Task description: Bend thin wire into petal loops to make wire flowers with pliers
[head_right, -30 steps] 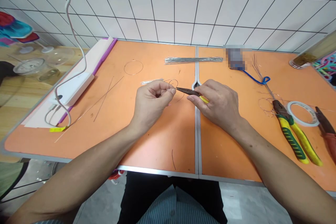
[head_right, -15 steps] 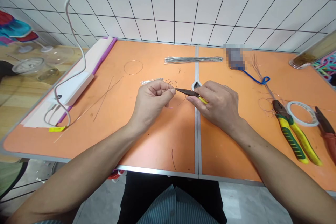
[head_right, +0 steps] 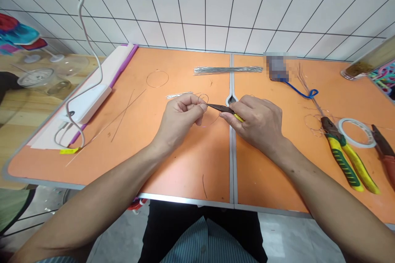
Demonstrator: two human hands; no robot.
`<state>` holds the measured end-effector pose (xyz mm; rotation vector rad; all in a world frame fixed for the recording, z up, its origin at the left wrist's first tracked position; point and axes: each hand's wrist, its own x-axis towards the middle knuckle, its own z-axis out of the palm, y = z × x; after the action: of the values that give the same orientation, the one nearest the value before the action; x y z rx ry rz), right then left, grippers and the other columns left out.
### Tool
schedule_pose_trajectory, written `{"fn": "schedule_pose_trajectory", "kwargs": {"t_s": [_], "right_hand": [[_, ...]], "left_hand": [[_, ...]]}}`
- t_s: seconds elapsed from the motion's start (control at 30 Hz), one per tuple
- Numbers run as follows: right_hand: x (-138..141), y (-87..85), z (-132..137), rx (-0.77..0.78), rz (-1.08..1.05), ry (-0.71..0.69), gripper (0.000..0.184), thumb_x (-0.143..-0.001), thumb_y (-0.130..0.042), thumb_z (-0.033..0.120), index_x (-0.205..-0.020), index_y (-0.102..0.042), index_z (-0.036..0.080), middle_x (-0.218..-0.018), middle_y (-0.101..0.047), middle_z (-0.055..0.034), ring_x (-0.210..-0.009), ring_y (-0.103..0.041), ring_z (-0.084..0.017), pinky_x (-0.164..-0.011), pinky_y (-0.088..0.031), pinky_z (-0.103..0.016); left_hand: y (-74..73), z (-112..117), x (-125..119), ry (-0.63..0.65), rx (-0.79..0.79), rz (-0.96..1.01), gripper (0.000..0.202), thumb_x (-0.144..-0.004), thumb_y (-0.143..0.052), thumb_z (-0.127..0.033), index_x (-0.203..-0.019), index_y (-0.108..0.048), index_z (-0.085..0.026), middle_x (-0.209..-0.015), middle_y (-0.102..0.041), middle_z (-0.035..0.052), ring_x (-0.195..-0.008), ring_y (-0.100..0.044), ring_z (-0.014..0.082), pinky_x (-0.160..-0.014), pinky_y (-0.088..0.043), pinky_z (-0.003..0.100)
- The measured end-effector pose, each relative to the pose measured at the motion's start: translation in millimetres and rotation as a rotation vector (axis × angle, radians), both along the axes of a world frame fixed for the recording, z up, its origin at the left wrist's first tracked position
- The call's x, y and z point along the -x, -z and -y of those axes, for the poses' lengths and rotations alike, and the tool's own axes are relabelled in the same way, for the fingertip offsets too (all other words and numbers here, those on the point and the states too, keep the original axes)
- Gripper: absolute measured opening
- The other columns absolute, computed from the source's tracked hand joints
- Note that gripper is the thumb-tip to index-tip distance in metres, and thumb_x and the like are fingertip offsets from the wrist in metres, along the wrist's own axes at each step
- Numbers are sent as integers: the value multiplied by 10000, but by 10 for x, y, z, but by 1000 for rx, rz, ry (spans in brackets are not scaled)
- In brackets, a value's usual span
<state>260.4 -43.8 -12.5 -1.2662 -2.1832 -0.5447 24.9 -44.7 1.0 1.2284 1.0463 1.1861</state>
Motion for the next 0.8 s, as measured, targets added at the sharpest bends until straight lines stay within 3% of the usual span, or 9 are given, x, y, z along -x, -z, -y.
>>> {"fn": "schedule_pose_trajectory", "kwargs": {"t_s": [0.13, 0.27, 0.4, 0.8], "right_hand": [[4, -2, 8, 3, 15, 16, 543, -1142, -583, 608, -839, -828, 230, -721, -725, -44, -650, -589, -172, -564, -284, -347], [12, -5, 14, 1, 34, 4, 520, -1137, -602, 591, -836, -824, 230, -700, -708, -42, -644, -580, -173, -567, -282, -344], [35, -17, 24, 11, 53, 4, 536, -1140, -596, 587, -799, -809, 234, -728, -730, -54, -642, -575, -178, -578, -281, -357], [47, 4, 31, -22, 165, 32, 558, -1108, -646, 631, -739, -762, 228, -713, -697, -49, -630, -504, -173, -593, -264, -372]], "left_hand": [[-20, -5, 16, 15, 12, -2, 284, -967, -735, -335, -718, -665, -219, -585, -607, -13, -581, -532, 125, -570, -406, 274], [-13, -9, 26, 11, -19, -55, 463, -1014, -750, -467, -647, -613, -220, -582, -595, 1, -603, -538, 136, -623, -455, 291], [1, -13, 26, -10, -47, -94, 505, -1028, -747, -436, -604, -577, -222, -579, -583, 3, -642, -577, 150, -686, -498, 297], [37, -31, 5, -30, 2, -98, 557, -1041, -736, -405, -549, -555, -217, -557, -565, 11, -645, -563, 151, -670, -459, 286]]}}
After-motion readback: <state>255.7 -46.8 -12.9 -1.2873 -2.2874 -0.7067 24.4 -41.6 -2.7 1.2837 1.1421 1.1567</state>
